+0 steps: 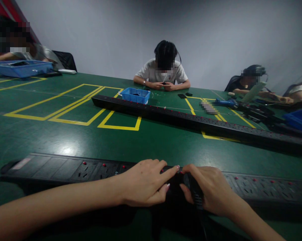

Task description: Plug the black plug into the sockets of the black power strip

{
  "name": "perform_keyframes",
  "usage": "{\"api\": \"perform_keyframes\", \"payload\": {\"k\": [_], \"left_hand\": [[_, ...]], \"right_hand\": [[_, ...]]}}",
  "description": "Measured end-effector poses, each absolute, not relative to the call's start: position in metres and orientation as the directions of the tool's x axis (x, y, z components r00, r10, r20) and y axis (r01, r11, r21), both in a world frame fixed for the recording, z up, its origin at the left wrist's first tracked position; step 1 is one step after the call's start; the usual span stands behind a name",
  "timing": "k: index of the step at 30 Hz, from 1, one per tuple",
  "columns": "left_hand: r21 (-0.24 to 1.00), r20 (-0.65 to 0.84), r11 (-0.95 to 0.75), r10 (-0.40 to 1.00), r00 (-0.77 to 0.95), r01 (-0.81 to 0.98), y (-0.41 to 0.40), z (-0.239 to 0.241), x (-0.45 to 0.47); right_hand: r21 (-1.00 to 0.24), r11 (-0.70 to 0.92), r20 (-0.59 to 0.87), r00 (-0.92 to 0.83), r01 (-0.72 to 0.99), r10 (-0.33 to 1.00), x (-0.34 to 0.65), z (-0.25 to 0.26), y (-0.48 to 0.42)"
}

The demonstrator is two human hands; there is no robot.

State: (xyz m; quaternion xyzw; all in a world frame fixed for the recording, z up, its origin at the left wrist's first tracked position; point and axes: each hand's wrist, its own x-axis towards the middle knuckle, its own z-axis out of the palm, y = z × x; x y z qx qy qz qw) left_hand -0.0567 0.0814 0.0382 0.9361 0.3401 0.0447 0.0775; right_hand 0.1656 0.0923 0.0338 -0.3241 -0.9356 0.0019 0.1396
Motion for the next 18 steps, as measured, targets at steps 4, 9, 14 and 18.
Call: {"api": "perform_keyframes", "payload": {"k": [4,9,14,18], "left_hand": [[0.178,0.036,-0.756,0.645,0.763,0.630,0.0807,0.0382,-0.0574],[0.173,0.034,-0.756,0.645,0.763,0.631,0.0805,0.0384,-0.0572],[0.169,0.052,-0.763,0.640,0.767,0.624,0.0811,0.0372,-0.0570],[0.173,0.057,-0.763,0.639,0.767,0.622,0.0814,0.0364,-0.0575]], "right_hand": [[-0.101,0.785,0.268,-0.743,0.612,0.614,0.1652,0.0347,0.0924],[-0.115,0.780,0.254,-0.741,0.615,0.621,0.1648,0.0348,0.0927],[-0.113,0.776,0.255,-0.737,0.620,0.626,0.1649,0.0342,0.0918],[-0.097,0.774,0.266,-0.733,0.626,0.626,0.1657,0.0332,0.0920]]}}
